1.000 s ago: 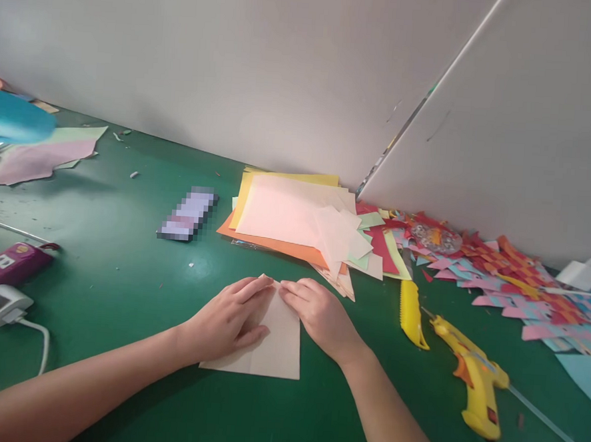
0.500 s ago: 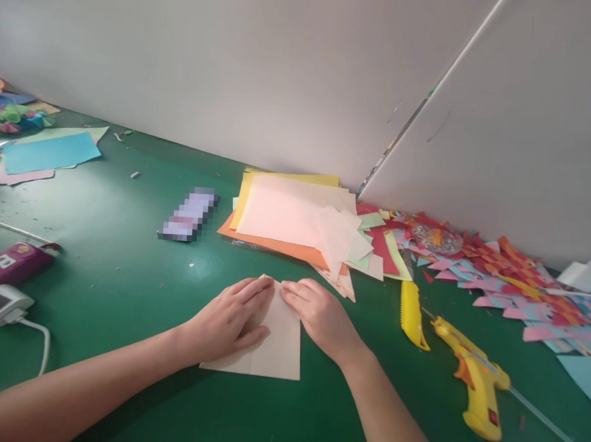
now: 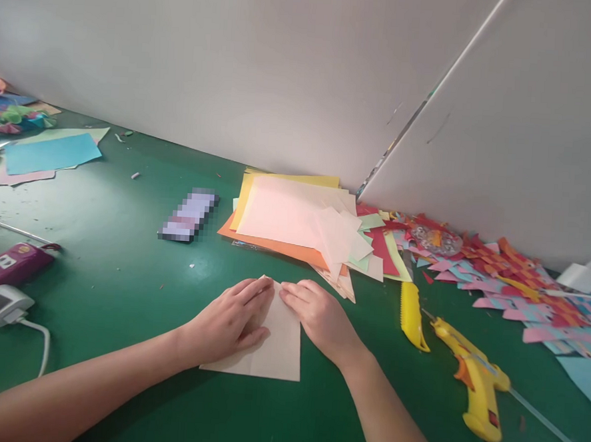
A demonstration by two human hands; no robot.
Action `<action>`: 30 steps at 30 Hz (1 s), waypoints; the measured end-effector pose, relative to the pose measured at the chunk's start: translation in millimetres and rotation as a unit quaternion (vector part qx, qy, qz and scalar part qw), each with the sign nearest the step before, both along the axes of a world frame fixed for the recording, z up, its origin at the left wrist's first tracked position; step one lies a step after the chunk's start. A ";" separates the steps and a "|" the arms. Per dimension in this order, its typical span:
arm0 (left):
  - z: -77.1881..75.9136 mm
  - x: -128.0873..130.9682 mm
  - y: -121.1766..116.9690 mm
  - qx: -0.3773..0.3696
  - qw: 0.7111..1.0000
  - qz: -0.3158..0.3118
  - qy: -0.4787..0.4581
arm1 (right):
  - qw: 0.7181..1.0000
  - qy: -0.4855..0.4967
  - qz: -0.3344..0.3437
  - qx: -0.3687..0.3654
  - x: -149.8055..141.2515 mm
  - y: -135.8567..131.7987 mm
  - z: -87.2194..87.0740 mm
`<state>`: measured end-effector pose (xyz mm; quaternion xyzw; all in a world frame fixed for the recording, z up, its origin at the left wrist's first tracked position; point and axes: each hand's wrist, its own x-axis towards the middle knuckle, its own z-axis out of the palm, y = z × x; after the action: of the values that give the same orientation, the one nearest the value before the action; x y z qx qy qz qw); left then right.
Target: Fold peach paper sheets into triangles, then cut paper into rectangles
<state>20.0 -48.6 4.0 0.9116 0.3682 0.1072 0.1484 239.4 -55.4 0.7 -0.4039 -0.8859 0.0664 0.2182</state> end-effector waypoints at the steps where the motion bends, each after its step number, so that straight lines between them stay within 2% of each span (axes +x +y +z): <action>1: 0.1 0.1 -0.2 0.004 1.000 0.001 0.004 | 1.000 -0.001 0.000 -0.002 -0.1 -0.4 0.0; 13: 0.7 1.8 0.0 0.013 1.000 0.006 0.018 | 1.000 -0.001 -0.006 -0.003 -1.8 -0.5 0.4; 21: 4.1 3.2 1.0 0.046 0.999 0.000 0.025 | 1.000 -0.002 -0.004 0.001 -1.4 0.2 -0.8; 30: 6.0 2.5 2.1 0.033 0.999 0.004 0.033 | 1.000 0.006 -0.002 0.008 -0.7 -0.4 -1.1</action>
<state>22.5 -46.6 10.0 0.9177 0.3725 0.0893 0.1055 238.7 -55.7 -0.4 -0.4033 -0.8844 0.0615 0.2267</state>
